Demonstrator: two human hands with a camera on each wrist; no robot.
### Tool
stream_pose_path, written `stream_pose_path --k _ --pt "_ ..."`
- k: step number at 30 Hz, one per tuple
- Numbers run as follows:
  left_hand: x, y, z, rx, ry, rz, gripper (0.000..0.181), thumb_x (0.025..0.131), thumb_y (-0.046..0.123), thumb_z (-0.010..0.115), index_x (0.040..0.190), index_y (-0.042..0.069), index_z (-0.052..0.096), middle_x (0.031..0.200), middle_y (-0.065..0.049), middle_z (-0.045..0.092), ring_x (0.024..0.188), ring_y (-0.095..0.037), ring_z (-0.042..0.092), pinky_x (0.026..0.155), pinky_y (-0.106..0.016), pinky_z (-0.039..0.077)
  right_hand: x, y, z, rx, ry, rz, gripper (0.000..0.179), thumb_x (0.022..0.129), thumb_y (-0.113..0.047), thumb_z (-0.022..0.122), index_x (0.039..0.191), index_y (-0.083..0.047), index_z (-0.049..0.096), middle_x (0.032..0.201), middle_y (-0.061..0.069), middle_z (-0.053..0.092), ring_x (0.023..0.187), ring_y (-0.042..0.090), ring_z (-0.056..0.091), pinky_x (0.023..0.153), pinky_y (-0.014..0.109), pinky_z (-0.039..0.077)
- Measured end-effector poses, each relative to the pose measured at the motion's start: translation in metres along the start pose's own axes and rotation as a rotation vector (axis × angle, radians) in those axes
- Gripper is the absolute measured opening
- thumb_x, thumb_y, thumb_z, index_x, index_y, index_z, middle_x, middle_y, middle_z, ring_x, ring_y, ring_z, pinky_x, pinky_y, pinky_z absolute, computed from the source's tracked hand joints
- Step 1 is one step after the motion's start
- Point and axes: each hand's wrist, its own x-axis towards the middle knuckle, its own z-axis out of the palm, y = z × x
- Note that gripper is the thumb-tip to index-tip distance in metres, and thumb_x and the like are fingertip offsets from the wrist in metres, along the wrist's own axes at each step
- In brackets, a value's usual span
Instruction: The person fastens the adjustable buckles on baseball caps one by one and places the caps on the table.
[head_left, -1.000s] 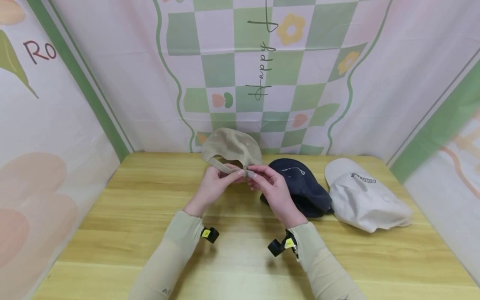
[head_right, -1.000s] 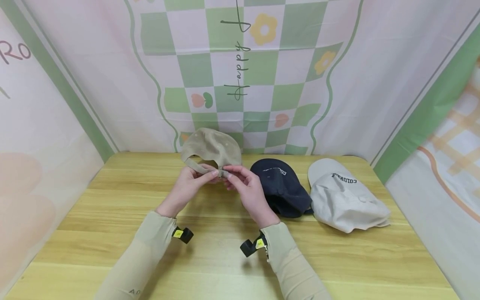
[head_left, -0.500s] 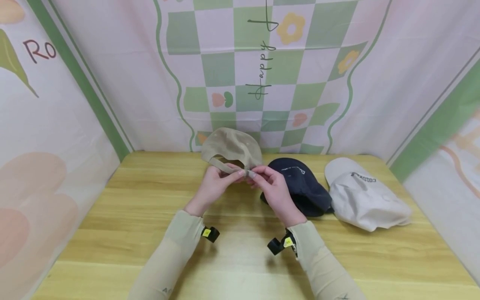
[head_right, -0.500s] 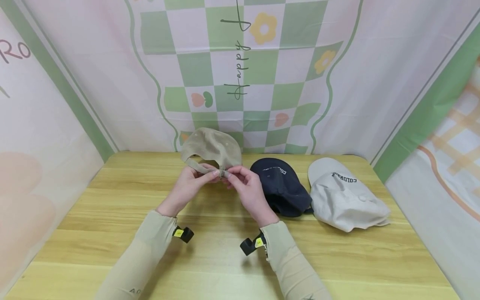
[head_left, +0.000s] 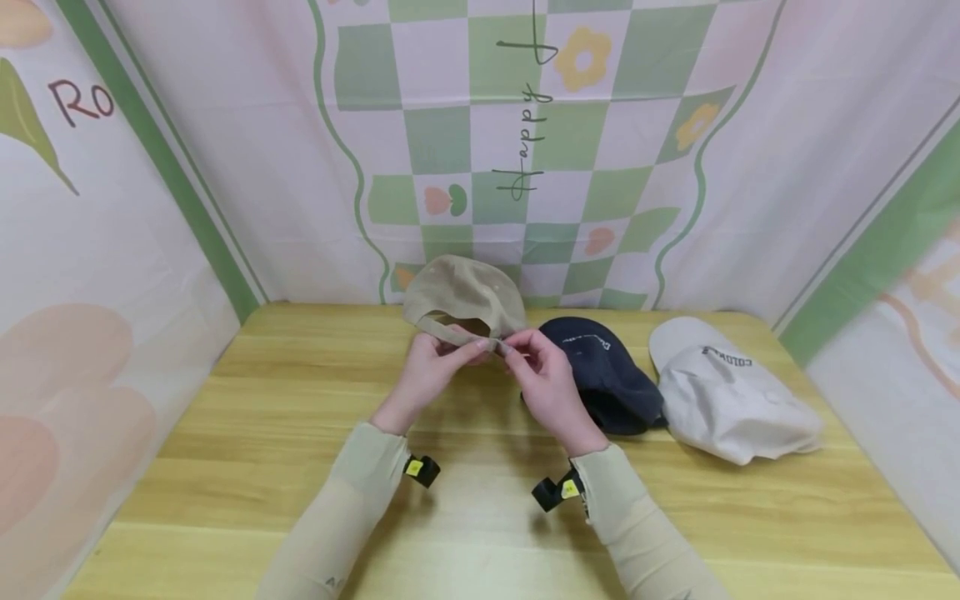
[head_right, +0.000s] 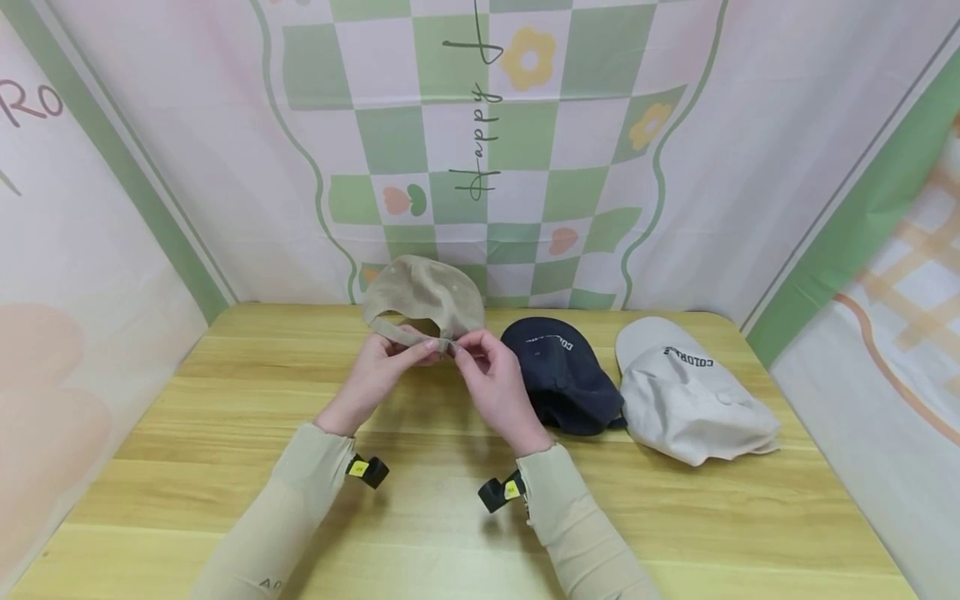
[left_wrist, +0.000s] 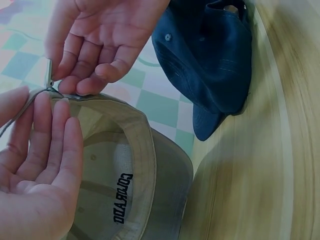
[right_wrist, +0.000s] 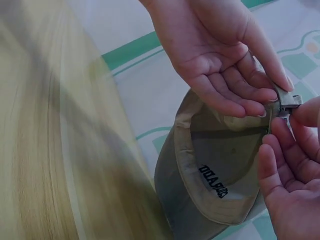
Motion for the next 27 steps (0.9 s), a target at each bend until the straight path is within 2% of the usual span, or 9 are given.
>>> stream_pose_path --k 4,10,14,18,24,27 --pt "0.0006 -0.0017 0.0008 0.01 0.004 0.005 0.012 0.097 0.004 0.069 0.101 -0.007 0.071 0.092 -0.011 0.072 0.086 -0.024 0.07 0.088 -0.039 0.058 -0.0009 0.0004 -0.0003 -0.021 0.0 -0.023 0.008 0.103 -0.003 0.058 0.105 0.003 0.063 0.108 0.014 0.061 0.086 0.022 0.061 0.078 0.026 0.052" --pt "0.0017 -0.0031 0.0019 -0.014 0.025 -0.003 0.012 0.098 0.001 0.067 0.102 -0.01 0.07 0.094 -0.012 0.073 0.084 -0.02 0.071 0.085 -0.038 0.059 -0.0005 0.0027 0.0001 0.031 0.027 -0.098 0.003 0.1 0.005 0.058 0.1 0.004 0.061 0.11 0.016 0.062 0.094 0.026 0.059 0.079 0.023 0.051" --pt "0.0018 -0.0045 0.0021 -0.048 0.045 -0.022 0.015 0.1 0.002 0.064 0.105 -0.012 0.069 0.094 -0.012 0.073 0.083 -0.018 0.071 0.085 -0.039 0.059 -0.0013 -0.0007 0.0004 0.05 0.037 -0.108 0.002 0.099 0.008 0.056 0.098 0.008 0.059 0.11 0.018 0.061 0.096 0.023 0.059 0.08 0.022 0.051" --pt "0.0014 -0.0046 0.0032 -0.079 0.057 -0.034 0.022 0.104 0.006 0.059 0.109 -0.013 0.067 0.092 -0.012 0.074 0.081 -0.017 0.072 0.086 -0.042 0.059 -0.0011 0.0037 0.0005 0.075 0.046 -0.116 0.003 0.1 0.007 0.055 0.099 0.009 0.057 0.111 0.019 0.06 0.092 0.021 0.059 0.079 0.022 0.052" --pt "0.001 -0.0036 0.0044 -0.068 0.067 -0.038 0.025 0.105 0.008 0.058 0.11 -0.014 0.068 0.088 -0.013 0.074 0.079 -0.017 0.072 0.086 -0.042 0.059 -0.0005 0.0046 -0.0004 0.092 0.046 -0.128 0.006 0.1 0.012 0.051 0.098 0.008 0.055 0.109 0.021 0.058 0.083 0.02 0.057 0.076 0.023 0.052" --pt "0.0006 -0.0032 0.0042 -0.057 0.07 -0.041 0.024 0.105 0.009 0.058 0.11 -0.013 0.068 0.088 -0.013 0.074 0.079 -0.017 0.072 0.085 -0.041 0.059 0.0 0.0036 -0.0008 0.081 0.043 -0.114 0.006 0.101 0.009 0.051 0.098 0.006 0.055 0.11 0.019 0.06 0.082 0.021 0.057 0.074 0.023 0.052"
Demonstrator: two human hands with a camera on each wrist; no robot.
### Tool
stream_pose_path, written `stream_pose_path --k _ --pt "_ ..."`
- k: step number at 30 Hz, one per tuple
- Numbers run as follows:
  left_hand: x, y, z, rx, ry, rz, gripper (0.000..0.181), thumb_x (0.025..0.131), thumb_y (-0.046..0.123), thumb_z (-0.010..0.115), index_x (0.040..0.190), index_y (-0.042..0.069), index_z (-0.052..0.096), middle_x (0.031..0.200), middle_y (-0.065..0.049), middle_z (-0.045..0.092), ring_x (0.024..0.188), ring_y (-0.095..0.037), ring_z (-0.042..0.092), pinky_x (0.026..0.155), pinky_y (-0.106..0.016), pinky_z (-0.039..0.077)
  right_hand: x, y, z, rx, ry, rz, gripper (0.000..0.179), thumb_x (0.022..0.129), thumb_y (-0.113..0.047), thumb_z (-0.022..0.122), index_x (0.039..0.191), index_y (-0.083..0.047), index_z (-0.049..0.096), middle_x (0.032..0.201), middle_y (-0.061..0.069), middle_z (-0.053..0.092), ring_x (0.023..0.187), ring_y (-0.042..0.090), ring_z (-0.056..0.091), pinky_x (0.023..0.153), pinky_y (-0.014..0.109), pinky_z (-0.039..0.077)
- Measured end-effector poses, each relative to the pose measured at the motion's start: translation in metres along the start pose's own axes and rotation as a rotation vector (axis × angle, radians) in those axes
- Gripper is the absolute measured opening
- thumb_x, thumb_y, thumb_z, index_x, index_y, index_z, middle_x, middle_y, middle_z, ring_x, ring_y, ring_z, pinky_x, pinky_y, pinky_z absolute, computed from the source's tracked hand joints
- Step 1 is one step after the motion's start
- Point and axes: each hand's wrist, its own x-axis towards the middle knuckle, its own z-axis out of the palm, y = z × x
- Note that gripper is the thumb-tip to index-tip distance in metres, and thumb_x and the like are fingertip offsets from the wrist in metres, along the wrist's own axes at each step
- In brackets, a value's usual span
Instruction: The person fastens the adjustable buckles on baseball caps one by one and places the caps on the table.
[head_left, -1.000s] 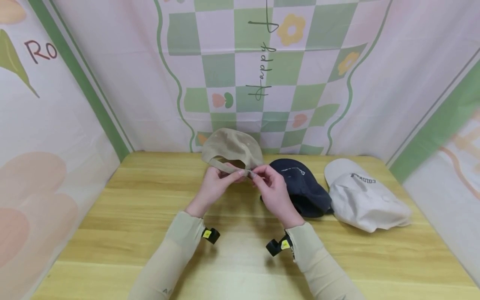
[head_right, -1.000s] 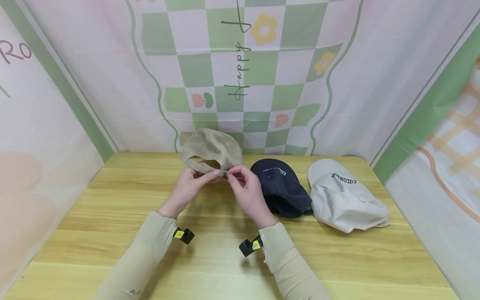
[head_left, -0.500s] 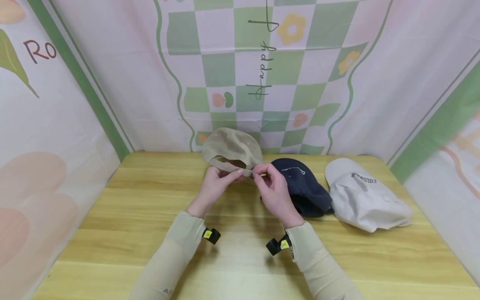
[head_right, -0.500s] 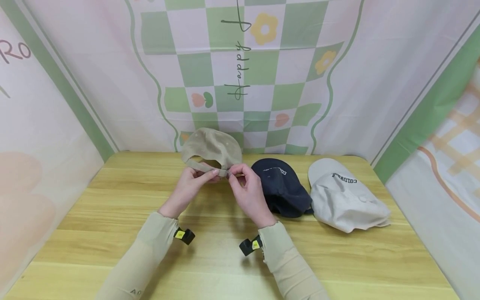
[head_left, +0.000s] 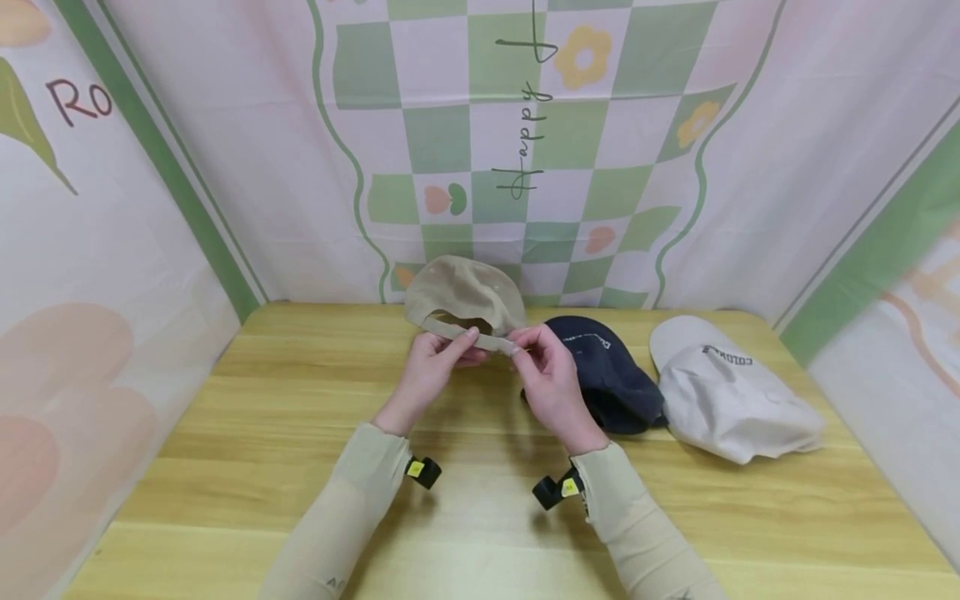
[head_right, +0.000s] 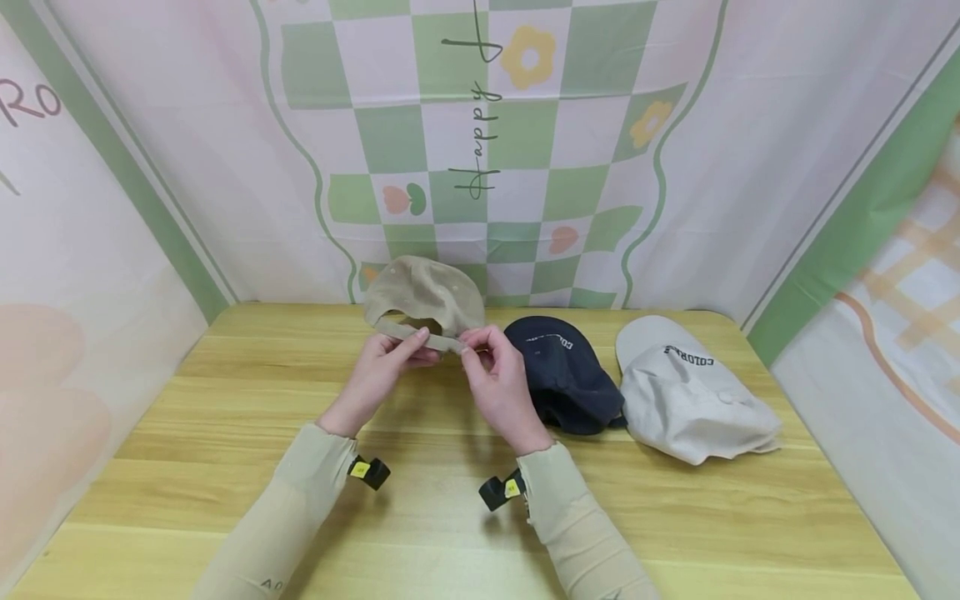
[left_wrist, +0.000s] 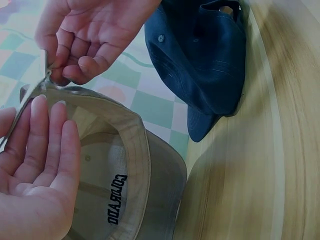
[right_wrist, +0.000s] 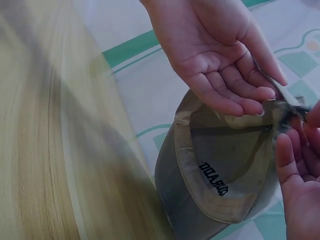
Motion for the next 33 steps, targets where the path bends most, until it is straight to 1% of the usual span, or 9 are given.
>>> stream_pose_path --k 4,7,10,13,17,20,26,29,33 --pt "0.0 0.0002 -0.0004 0.014 -0.003 0.0 0.024 0.105 0.008 0.058 0.11 -0.012 0.068 0.091 -0.013 0.074 0.08 -0.017 0.071 0.085 -0.041 0.059 0.0005 -0.0016 0.0001 -0.006 -0.002 0.017 0.005 0.103 0.005 0.052 0.098 0.005 0.053 0.112 0.017 0.062 0.082 0.026 0.058 0.074 0.026 0.053" --pt "0.0003 -0.0002 -0.0007 0.021 -0.004 -0.001 0.023 0.105 0.007 0.058 0.111 -0.013 0.067 0.093 -0.014 0.074 0.08 -0.017 0.071 0.086 -0.041 0.059 0.0012 -0.0015 0.0006 -0.001 0.001 0.021 0.005 0.103 0.006 0.051 0.098 0.005 0.051 0.111 0.018 0.063 0.084 0.032 0.058 0.074 0.03 0.054" --pt "0.0005 0.0002 -0.0012 0.016 0.01 -0.01 0.022 0.104 0.007 0.06 0.11 -0.012 0.068 0.091 -0.013 0.073 0.08 -0.018 0.071 0.086 -0.04 0.059 0.0021 -0.0013 0.0011 0.013 0.003 0.019 0.005 0.102 0.007 0.049 0.097 0.006 0.05 0.111 0.02 0.064 0.085 0.036 0.058 0.074 0.031 0.054" --pt "0.0011 0.0017 -0.0026 -0.018 0.051 -0.017 0.019 0.103 0.008 0.061 0.107 -0.01 0.067 0.088 -0.011 0.073 0.081 -0.019 0.071 0.086 -0.039 0.059 0.003 -0.0008 0.0009 0.037 0.01 0.015 0.006 0.102 0.007 0.047 0.096 0.006 0.048 0.111 0.021 0.064 0.086 0.033 0.059 0.073 0.03 0.054" --pt "0.0024 0.0043 -0.006 -0.085 0.14 -0.008 0.012 0.103 0.007 0.061 0.1 -0.004 0.067 0.084 -0.009 0.072 0.078 -0.018 0.071 0.084 -0.038 0.059 0.0028 0.0001 0.0001 0.059 0.021 0.024 0.008 0.103 0.005 0.047 0.096 0.007 0.049 0.104 0.021 0.063 0.084 0.023 0.06 0.073 0.028 0.054" --pt "0.0029 0.0055 -0.0082 -0.102 0.168 0.0 0.01 0.103 0.006 0.062 0.099 -0.002 0.066 0.082 -0.008 0.072 0.077 -0.018 0.071 0.083 -0.037 0.06 0.0022 0.0013 0.0002 0.069 0.015 0.056 0.008 0.104 0.003 0.048 0.098 0.008 0.051 0.097 0.022 0.064 0.083 0.022 0.062 0.074 0.028 0.053" --pt "0.0021 0.006 -0.0087 -0.095 0.146 0.021 0.012 0.102 0.007 0.063 0.102 -0.005 0.066 0.084 -0.011 0.072 0.079 -0.02 0.071 0.084 -0.04 0.059 0.0012 0.0036 0.0012 0.05 -0.007 0.146 0.007 0.103 0.0 0.054 0.103 0.007 0.056 0.093 0.023 0.068 0.089 0.031 0.066 0.077 0.031 0.054" --pt "0.0012 0.0058 -0.0072 -0.094 0.128 0.03 0.014 0.102 0.007 0.063 0.103 -0.007 0.066 0.085 -0.012 0.072 0.079 -0.021 0.072 0.085 -0.041 0.059 0.0007 0.0043 0.0016 0.03 -0.015 0.18 0.007 0.102 0.001 0.056 0.106 0.007 0.057 0.096 0.023 0.068 0.09 0.027 0.068 0.078 0.033 0.055" --pt "-0.0007 0.0059 -0.0039 -0.093 0.092 0.032 0.016 0.102 0.007 0.063 0.105 -0.008 0.066 0.088 -0.014 0.072 0.082 -0.022 0.072 0.086 -0.043 0.059 0.0004 0.0057 0.002 0.01 -0.018 0.197 0.01 0.1 0.003 0.057 0.109 0.006 0.061 0.098 0.022 0.069 0.088 0.019 0.069 0.075 0.029 0.055"
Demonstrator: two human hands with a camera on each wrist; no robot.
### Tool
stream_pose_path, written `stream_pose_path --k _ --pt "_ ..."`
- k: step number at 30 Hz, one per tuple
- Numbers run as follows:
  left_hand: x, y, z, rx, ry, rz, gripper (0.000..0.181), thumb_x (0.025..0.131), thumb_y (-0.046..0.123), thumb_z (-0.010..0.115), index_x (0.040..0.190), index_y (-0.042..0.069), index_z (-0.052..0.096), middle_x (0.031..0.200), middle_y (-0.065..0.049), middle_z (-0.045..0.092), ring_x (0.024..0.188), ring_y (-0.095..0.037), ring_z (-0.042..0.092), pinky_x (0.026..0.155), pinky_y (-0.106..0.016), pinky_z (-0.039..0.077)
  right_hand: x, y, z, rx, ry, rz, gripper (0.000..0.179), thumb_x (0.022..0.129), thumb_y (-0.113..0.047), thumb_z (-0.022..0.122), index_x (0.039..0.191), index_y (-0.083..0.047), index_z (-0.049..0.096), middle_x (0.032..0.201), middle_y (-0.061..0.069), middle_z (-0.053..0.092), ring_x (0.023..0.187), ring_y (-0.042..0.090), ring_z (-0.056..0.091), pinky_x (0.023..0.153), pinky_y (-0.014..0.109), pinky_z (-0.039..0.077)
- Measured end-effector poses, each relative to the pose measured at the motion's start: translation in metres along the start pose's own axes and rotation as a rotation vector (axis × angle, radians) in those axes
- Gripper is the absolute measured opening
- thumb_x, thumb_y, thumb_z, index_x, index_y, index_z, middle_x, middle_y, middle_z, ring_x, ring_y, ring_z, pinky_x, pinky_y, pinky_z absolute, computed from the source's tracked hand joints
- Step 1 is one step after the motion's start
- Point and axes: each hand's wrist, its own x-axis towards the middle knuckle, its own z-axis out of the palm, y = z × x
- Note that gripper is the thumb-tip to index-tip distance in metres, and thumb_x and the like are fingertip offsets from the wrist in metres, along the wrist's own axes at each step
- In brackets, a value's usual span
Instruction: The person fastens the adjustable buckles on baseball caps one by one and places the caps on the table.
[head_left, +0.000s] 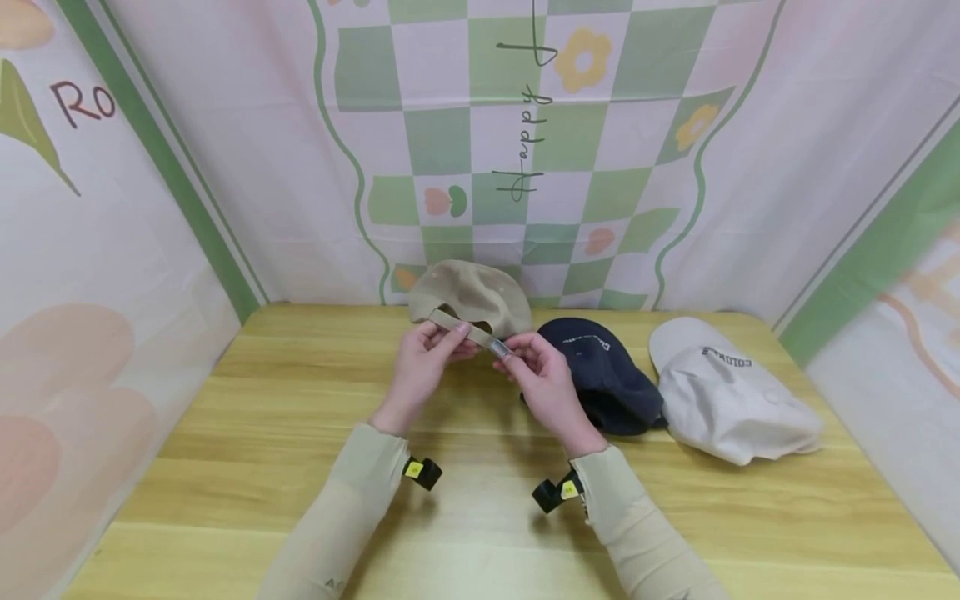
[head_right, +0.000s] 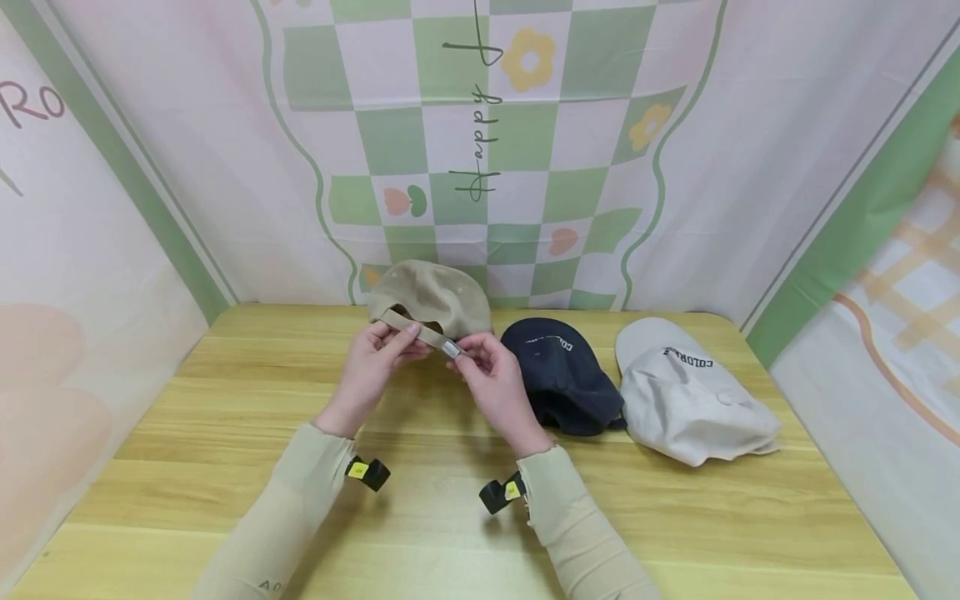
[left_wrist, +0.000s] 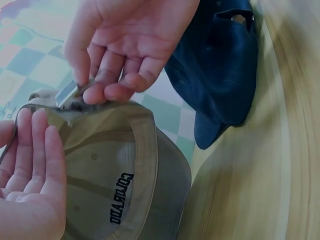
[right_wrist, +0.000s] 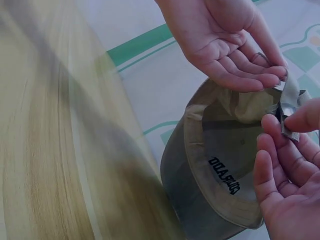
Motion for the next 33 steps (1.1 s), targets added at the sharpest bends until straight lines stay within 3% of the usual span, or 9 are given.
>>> stream_pose_path --k 7,12,15,23,28,33 --pt "-0.0017 -0.002 0.0037 0.005 -0.03 0.003 0.016 0.102 0.007 0.063 0.104 -0.008 0.066 0.088 -0.014 0.073 0.081 -0.022 0.072 0.085 -0.043 0.059 0.0022 0.005 -0.0012 -0.051 0.022 -0.046 0.011 0.1 -0.004 0.065 0.104 0.006 0.068 0.091 0.016 0.069 0.084 0.023 0.066 0.072 0.024 0.054" --pt "-0.0014 -0.0028 0.0042 -0.012 -0.035 0.005 0.015 0.103 0.007 0.062 0.105 -0.008 0.066 0.089 -0.013 0.072 0.081 -0.021 0.072 0.085 -0.042 0.059 0.0017 0.0037 -0.0027 -0.069 0.057 -0.065 0.01 0.1 -0.004 0.064 0.101 0.005 0.068 0.092 0.017 0.068 0.08 0.019 0.064 0.073 0.029 0.056" --pt "-0.0005 -0.0013 0.0046 -0.078 0.004 -0.012 0.017 0.104 0.008 0.059 0.107 -0.007 0.065 0.093 -0.011 0.071 0.082 -0.019 0.07 0.085 -0.038 0.059 0.0011 0.0021 -0.0033 -0.058 0.061 -0.066 0.01 0.101 -0.004 0.063 0.1 0.005 0.067 0.094 0.023 0.067 0.078 0.018 0.062 0.072 0.029 0.055" --pt "0.0043 0.0054 0.0003 -0.285 0.111 -0.085 0.022 0.11 0.018 0.049 0.105 0.002 0.062 0.096 -0.007 0.067 0.081 -0.016 0.067 0.082 -0.03 0.058 0.0011 -0.0016 -0.0027 -0.026 0.06 -0.093 0.009 0.1 0.002 0.058 0.096 0.007 0.064 0.092 0.023 0.064 0.078 0.017 0.061 0.072 0.028 0.053" --pt "0.005 0.0046 -0.0037 -0.272 0.124 -0.088 0.019 0.11 0.017 0.05 0.11 0.0 0.058 0.093 -0.008 0.067 0.08 -0.017 0.067 0.083 -0.031 0.058 0.0015 -0.0023 -0.0037 -0.002 0.097 -0.12 0.008 0.099 0.007 0.058 0.092 0.007 0.063 0.087 0.019 0.061 0.075 0.019 0.059 0.068 0.025 0.051" --pt "0.0036 0.004 -0.0042 -0.239 0.133 -0.074 0.019 0.109 0.015 0.051 0.113 -0.001 0.058 0.095 -0.01 0.066 0.081 -0.018 0.068 0.085 -0.032 0.058 0.0017 -0.0034 -0.005 0.023 0.119 -0.156 0.009 0.098 0.008 0.056 0.09 0.009 0.059 0.097 0.016 0.06 0.074 0.017 0.058 0.067 0.024 0.051"
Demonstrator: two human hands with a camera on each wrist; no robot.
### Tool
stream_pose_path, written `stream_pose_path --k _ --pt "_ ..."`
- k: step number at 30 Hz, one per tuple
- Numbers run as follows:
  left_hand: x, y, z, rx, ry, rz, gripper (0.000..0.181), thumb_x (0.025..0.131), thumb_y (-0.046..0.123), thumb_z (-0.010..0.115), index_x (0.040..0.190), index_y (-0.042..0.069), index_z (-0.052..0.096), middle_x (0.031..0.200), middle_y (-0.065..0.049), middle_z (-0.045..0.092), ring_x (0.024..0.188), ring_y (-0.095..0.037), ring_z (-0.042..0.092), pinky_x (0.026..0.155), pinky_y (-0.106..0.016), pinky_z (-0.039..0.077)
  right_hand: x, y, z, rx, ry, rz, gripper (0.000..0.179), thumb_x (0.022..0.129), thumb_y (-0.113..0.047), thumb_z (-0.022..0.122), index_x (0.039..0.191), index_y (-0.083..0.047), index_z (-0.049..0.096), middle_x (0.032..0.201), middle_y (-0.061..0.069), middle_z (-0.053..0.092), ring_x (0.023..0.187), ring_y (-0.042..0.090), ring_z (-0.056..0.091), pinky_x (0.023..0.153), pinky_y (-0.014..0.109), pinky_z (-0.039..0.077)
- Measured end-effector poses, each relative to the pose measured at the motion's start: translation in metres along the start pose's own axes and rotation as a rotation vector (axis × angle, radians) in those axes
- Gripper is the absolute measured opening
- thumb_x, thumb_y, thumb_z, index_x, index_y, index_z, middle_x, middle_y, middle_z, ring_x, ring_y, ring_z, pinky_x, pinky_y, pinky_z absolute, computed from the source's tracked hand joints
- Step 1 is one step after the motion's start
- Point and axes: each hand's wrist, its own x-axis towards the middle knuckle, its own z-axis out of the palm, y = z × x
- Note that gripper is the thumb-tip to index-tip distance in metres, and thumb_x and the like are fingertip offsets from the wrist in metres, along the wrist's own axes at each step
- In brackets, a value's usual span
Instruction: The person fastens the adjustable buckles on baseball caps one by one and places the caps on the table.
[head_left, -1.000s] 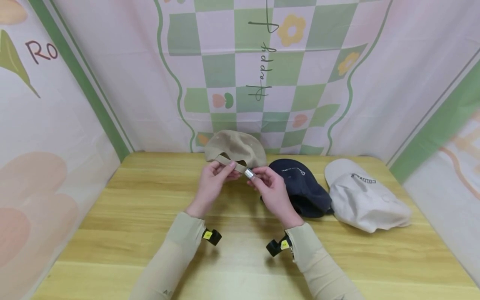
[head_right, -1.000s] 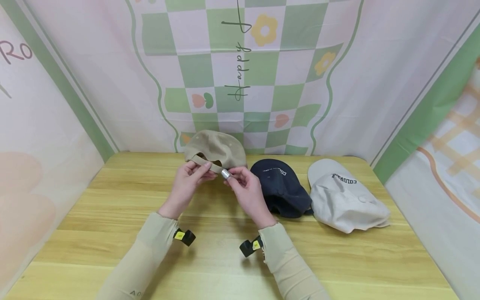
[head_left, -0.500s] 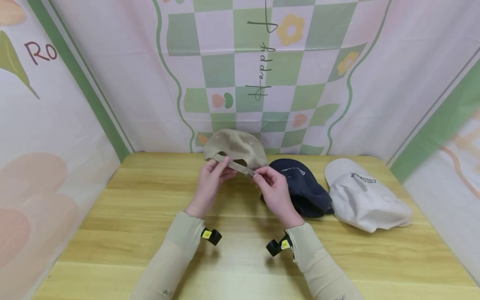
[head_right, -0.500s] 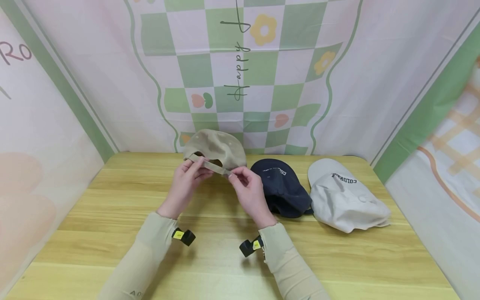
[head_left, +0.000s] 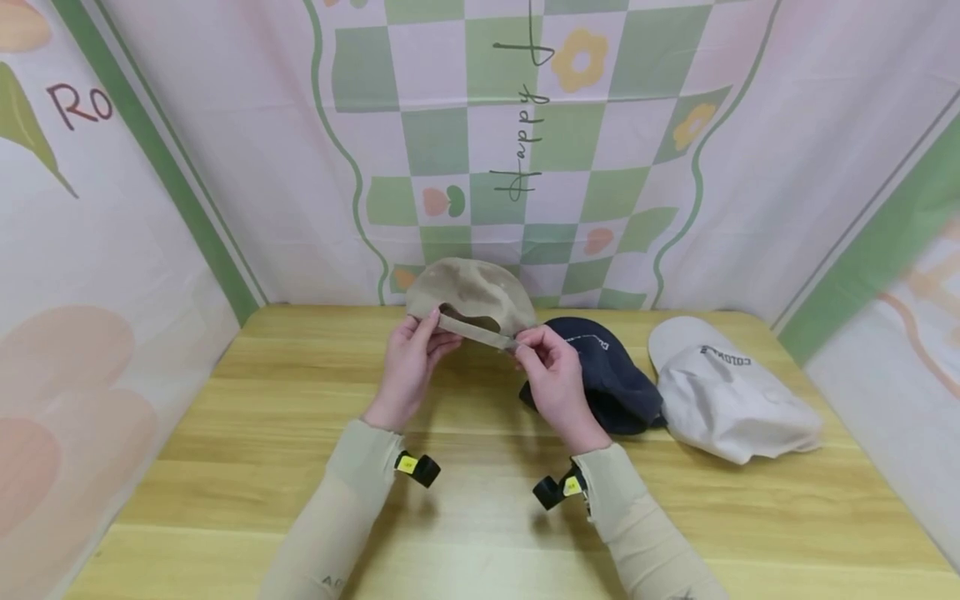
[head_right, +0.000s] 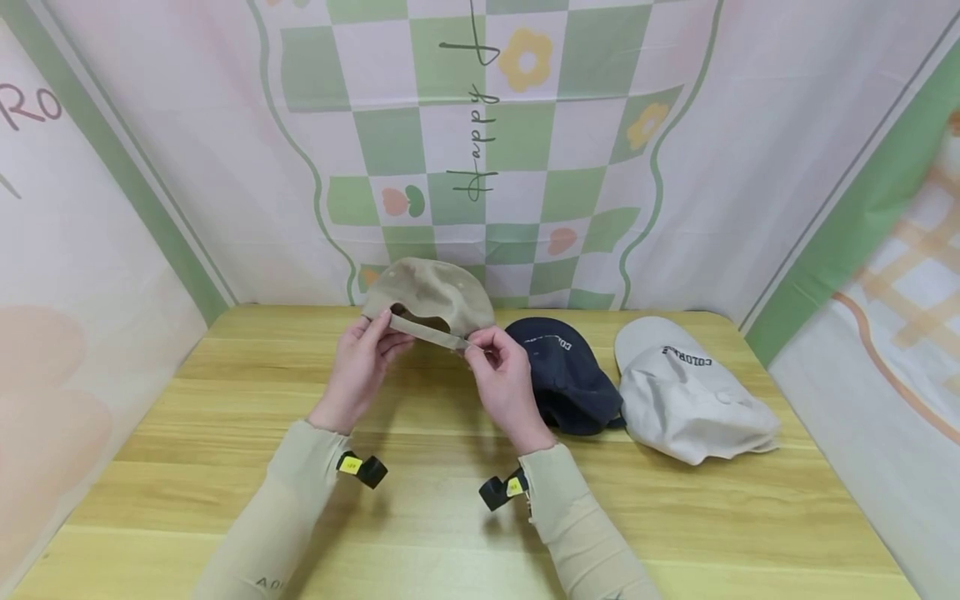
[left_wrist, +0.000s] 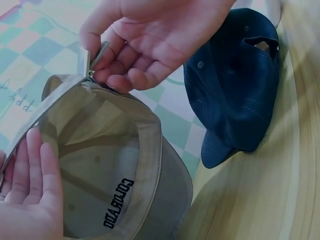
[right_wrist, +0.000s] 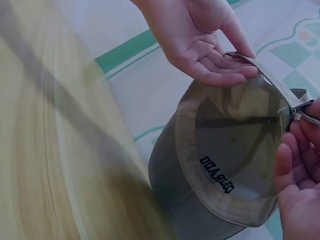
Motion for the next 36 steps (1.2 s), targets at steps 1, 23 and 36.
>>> stream_pose_path --k 1,23,36 --pt "-0.0002 -0.0001 0.0 0.004 0.001 0.008 0.018 0.109 0.015 0.051 0.113 -0.002 0.058 0.096 -0.01 0.066 0.082 -0.018 0.068 0.086 -0.032 0.058 0.0004 -0.0002 0.0 0.006 0.001 -0.008 0.01 0.098 0.009 0.055 0.089 0.009 0.058 0.098 0.017 0.06 0.074 0.019 0.058 0.067 0.024 0.051" --pt "-0.0018 -0.0062 -0.001 0.02 -0.022 0.058 0.015 0.109 0.011 0.05 0.111 -0.002 0.058 0.096 -0.01 0.066 0.082 -0.017 0.068 0.086 -0.032 0.057 0.0023 -0.0009 0.0008 0.136 -0.006 0.041 0.014 0.101 0.007 0.048 0.087 0.009 0.047 0.107 0.02 0.067 0.075 0.024 0.056 0.067 0.025 0.049" --pt "-0.0048 -0.0052 0.0022 0.033 -0.036 0.026 0.016 0.107 0.008 0.052 0.116 -0.005 0.058 0.097 -0.011 0.069 0.082 -0.017 0.07 0.085 -0.033 0.058 -0.0013 0.0043 0.0016 0.164 -0.058 0.11 0.01 0.103 0.002 0.048 0.096 -0.004 0.051 0.086 0.023 0.069 0.077 0.025 0.063 0.066 0.027 0.051"
